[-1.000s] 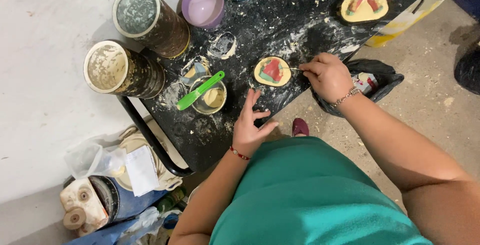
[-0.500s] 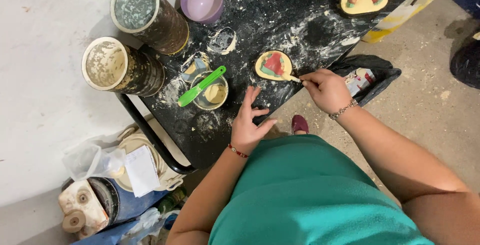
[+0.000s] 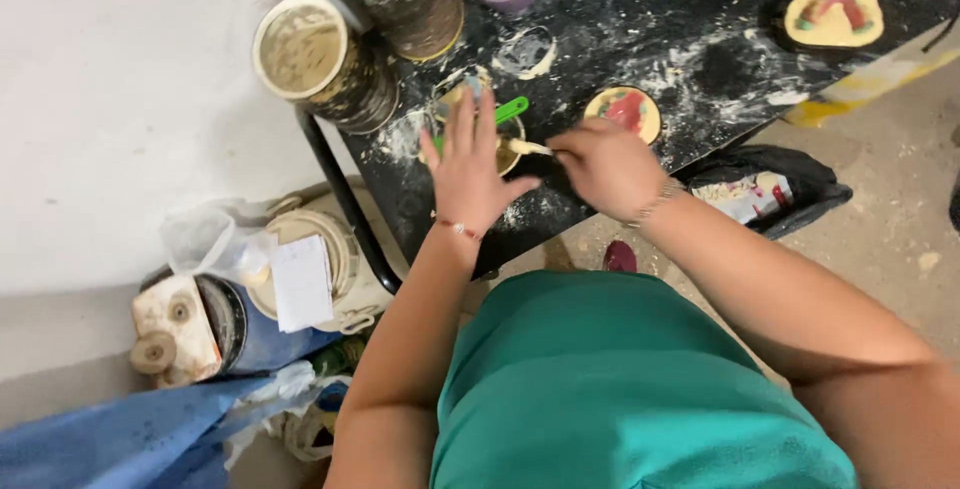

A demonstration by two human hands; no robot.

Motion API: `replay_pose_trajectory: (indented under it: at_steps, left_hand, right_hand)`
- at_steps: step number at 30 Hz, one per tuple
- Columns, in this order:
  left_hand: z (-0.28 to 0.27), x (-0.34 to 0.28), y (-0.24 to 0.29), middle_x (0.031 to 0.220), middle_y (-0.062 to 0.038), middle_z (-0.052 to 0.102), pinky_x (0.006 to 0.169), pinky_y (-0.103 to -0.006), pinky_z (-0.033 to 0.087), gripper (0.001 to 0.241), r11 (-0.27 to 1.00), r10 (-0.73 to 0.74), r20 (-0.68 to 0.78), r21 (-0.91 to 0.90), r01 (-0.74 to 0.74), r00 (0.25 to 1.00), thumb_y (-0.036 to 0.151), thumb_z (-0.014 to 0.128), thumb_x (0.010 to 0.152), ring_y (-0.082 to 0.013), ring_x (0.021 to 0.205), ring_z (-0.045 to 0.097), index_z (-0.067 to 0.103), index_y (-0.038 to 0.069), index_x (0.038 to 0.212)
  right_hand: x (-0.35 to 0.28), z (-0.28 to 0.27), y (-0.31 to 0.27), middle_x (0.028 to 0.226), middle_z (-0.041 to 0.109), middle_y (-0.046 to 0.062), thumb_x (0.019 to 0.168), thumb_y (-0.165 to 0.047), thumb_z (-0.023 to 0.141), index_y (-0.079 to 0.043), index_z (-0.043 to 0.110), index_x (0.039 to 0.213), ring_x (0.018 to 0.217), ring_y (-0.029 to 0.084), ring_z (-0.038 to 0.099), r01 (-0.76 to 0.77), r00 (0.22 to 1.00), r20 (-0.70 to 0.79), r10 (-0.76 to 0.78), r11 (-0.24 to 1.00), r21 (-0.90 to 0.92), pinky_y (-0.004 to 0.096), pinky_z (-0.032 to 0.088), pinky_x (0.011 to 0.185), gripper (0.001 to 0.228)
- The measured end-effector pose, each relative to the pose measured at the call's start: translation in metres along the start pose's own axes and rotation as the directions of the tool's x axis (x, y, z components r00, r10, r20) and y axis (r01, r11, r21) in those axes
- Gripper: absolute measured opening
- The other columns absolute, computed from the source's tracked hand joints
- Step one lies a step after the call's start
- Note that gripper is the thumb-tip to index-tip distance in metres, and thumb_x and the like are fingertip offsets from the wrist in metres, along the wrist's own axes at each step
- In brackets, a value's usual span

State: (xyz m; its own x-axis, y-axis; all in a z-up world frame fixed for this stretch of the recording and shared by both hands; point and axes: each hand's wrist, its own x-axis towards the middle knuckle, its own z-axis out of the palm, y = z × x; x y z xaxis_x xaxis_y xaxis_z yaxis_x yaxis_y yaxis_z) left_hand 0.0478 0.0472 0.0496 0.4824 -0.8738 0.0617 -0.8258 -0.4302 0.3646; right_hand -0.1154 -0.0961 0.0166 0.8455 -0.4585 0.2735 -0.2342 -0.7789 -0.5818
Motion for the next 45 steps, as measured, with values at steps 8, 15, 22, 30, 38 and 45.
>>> replay_pose_trajectory:
  at_steps: [8,15,22,30,38,45]
  left_hand:
    - [0.063,0.013,-0.035,0.162,-0.017,0.041,0.108,-0.0479,0.029,0.129,0.986,0.089,-0.323,0.162,-0.037,0.942,0.052,0.094,0.074,-0.0354,0.132,0.06,0.015,0.016,0.171]
    - [0.03,0.006,-0.011,0.175,-0.019,0.015,0.118,-0.063,0.007,0.13,0.996,0.022,-0.063,0.087,-0.016,0.998,0.051,0.095,0.076,-0.0442,0.159,0.022,0.015,0.014,0.171]
    - [0.096,0.024,0.043,0.17,-0.015,0.029,0.124,-0.0574,0.027,0.113,0.841,0.515,-0.244,-0.037,-0.539,0.821,0.031,0.097,0.073,-0.0373,0.156,0.033,0.033,0.017,0.166]
    - [0.113,0.07,0.055,0.176,-0.015,0.008,0.117,-0.0579,0.046,0.118,0.902,0.359,0.111,-0.295,-0.314,0.927,0.005,0.086,0.081,-0.0492,0.151,0.036,0.012,0.018,0.171]
    - [0.119,0.065,0.062,0.165,-0.017,0.034,0.111,-0.0576,0.05,0.118,0.929,0.353,-0.019,-0.109,-0.353,0.935,0.027,0.093,0.075,-0.0459,0.136,0.056,0.022,0.017,0.168]
    - [0.142,0.056,0.076,0.155,-0.015,0.044,0.11,-0.0579,0.049,0.118,0.959,0.261,-0.15,-0.069,-0.273,0.954,0.039,0.096,0.072,-0.0454,0.129,0.061,0.028,0.016,0.167]
  right_hand:
    - [0.013,0.038,-0.001,0.091,0.062,0.003,0.087,-0.021,0.069,-0.022,0.076,0.086,0.095,0.026,0.065,0.257,0.95,0.019,-0.311,0.747,-0.613,0.037,0.055,0.065,0.008]
    - [0.002,-0.07,0.046,0.102,0.067,0.015,0.093,-0.014,0.081,-0.013,0.08,0.115,0.105,0.041,0.067,-0.036,0.992,-0.126,0.011,0.979,-0.201,0.048,0.053,0.089,0.023]
    - [-0.091,-0.062,0.152,0.102,0.074,0.018,0.092,-0.017,0.08,-0.012,0.079,0.111,0.107,0.043,0.069,-0.378,0.917,-0.158,0.366,0.924,-0.056,0.053,0.053,0.09,0.02]
    - [-0.072,-0.016,0.159,0.101,0.068,0.004,0.092,-0.027,0.078,-0.028,0.077,0.114,0.104,0.03,0.07,-0.392,0.917,-0.172,0.361,0.894,-0.215,0.044,0.059,0.087,0.023]
    - [-0.088,-0.029,0.152,0.099,0.068,0.008,0.092,-0.022,0.077,-0.021,0.078,0.112,0.101,0.032,0.07,-0.249,0.962,-0.178,0.209,0.935,-0.251,0.043,0.058,0.086,0.02]
    - [-0.114,-0.027,0.149,0.096,0.067,0.005,0.093,-0.02,0.077,-0.021,0.078,0.113,0.097,0.03,0.07,-0.269,0.95,-0.216,0.224,0.94,-0.21,0.041,0.059,0.082,0.02]
